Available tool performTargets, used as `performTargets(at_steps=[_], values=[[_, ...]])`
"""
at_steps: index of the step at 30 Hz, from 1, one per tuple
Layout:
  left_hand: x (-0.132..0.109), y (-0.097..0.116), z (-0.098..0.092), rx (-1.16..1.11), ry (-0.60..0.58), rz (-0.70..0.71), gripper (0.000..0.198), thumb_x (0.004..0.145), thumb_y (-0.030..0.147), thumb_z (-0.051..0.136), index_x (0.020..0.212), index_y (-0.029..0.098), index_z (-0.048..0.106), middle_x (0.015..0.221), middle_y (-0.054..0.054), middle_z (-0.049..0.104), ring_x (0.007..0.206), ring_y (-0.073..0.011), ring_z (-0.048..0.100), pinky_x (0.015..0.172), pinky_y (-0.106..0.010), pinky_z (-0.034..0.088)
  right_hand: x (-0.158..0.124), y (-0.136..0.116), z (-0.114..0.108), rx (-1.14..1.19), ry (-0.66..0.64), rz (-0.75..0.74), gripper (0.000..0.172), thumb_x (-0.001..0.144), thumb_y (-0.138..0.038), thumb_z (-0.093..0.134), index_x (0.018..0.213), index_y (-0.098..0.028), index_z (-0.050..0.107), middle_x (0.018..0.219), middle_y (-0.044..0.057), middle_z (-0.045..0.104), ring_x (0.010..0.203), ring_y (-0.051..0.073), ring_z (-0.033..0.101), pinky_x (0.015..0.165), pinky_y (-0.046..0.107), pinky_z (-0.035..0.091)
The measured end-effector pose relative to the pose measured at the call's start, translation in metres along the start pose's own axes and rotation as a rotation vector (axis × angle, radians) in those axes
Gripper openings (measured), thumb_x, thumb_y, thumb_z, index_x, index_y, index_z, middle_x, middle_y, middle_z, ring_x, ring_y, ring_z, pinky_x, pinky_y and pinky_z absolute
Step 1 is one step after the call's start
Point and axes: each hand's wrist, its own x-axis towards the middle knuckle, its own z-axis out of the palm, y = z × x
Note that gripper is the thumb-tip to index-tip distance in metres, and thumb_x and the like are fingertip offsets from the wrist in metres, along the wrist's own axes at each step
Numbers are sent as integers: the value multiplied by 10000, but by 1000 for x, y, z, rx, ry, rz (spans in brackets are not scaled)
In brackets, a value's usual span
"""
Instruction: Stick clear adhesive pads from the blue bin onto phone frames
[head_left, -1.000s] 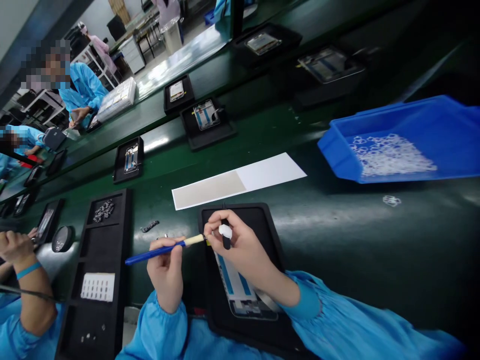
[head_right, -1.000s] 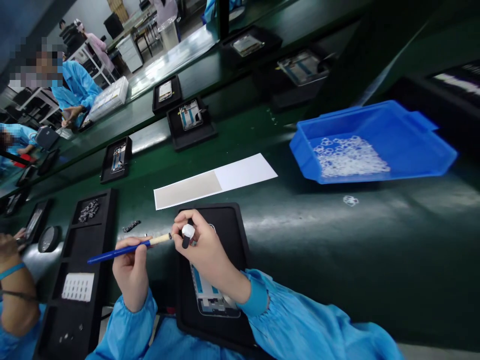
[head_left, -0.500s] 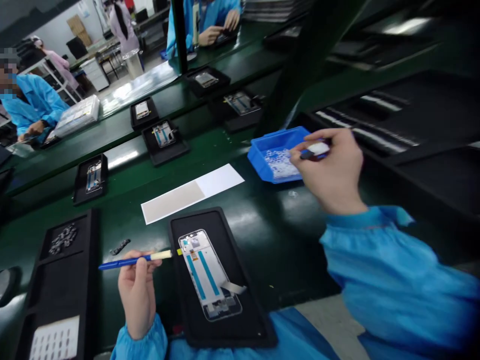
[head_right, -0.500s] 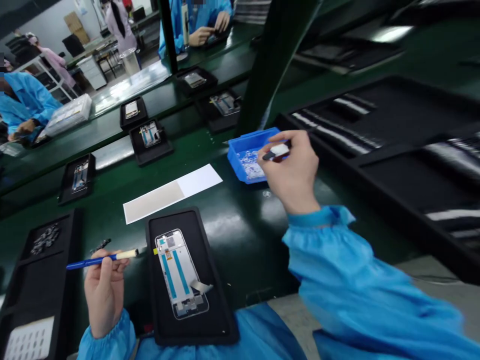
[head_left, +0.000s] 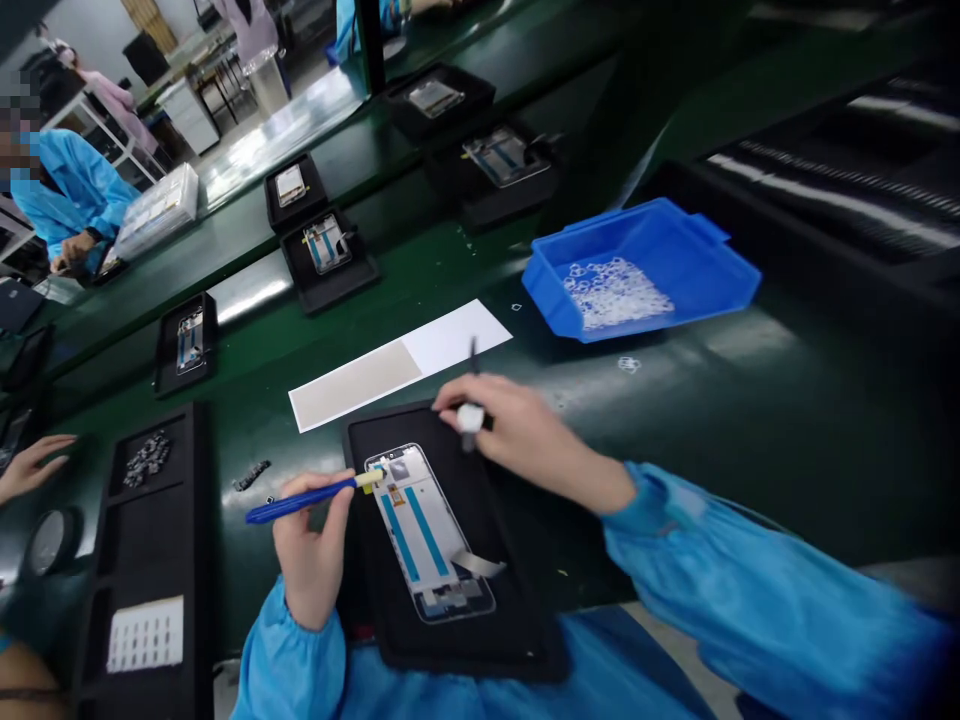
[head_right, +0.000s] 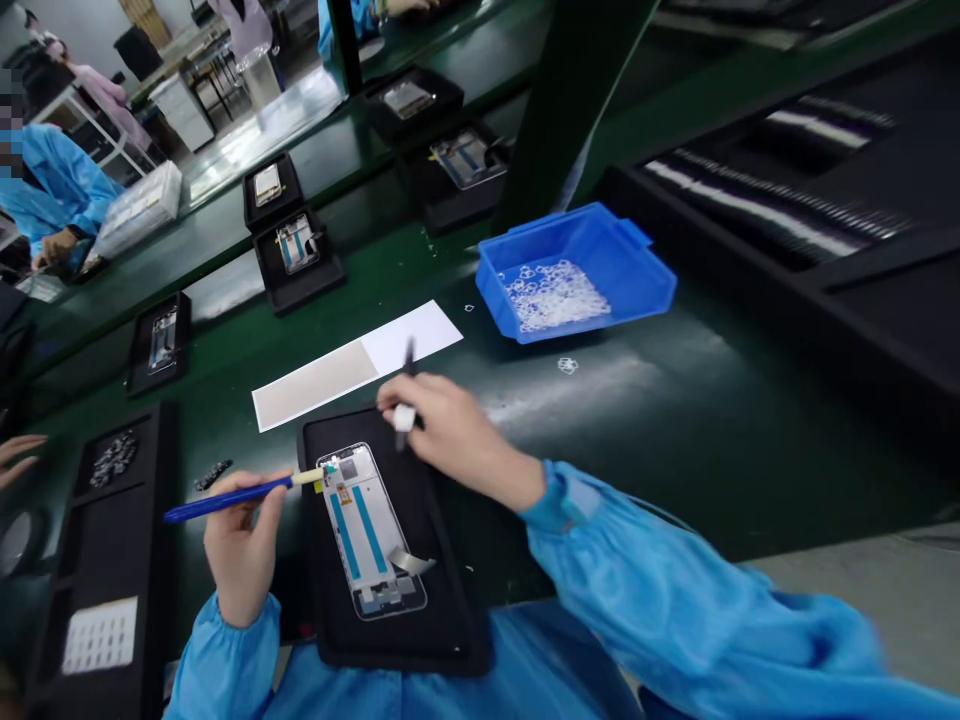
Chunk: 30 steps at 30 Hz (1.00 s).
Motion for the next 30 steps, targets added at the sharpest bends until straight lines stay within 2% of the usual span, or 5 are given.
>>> performTargets(at_steps=[3, 5, 7, 17, 30], values=[[7, 3, 9, 139, -91, 152, 108, 851, 254, 696, 915, 195, 632, 887, -57, 739, 869, -225, 734, 786, -357, 596, -4, -4, 28, 35, -196, -126, 342, 736, 3, 436, 905, -241, 604, 841, 17, 682, 813, 200, 624, 911, 428, 480], [10, 5, 14, 186, -142, 236, 82, 871, 230, 672, 939, 206, 634, 888, -48, 739, 861, -214, 735, 762, -336, 596, -5, -3, 37, 56, -221, -165, 351, 732, 15, 419, 896, -247, 585, 790, -4, 646, 759, 179, 603, 1047, 493, 403], [13, 8, 18, 213, -182, 284, 89, 879, 214, 662, 961, 212, 629, 894, -44, 742, 844, -203, 737, 740, -312, 595, -5, -1, 39, 74, -226, -169, 330, 748, 7, 418, 885, -251, 568, 754, -19, 614, 726, 169, 588, 1098, 515, 359], [28, 20, 28, 357, -343, 346, 107, 890, 210, 647, 996, 220, 647, 921, -36, 740, 836, -186, 729, 732, -260, 569, -5, 1, 35, 138, -208, -168, 327, 779, 6, 398, 899, -258, 548, 789, -26, 624, 727, 161, 581, 1149, 532, 306], [31, 25, 31, 501, -415, 434, 87, 945, 210, 565, 1031, 204, 577, 945, -38, 735, 862, -176, 731, 743, -254, 580, -5, 0, 31, 111, -240, -163, 305, 793, 11, 400, 902, -239, 537, 806, -15, 634, 751, 165, 580, 1155, 541, 304]])
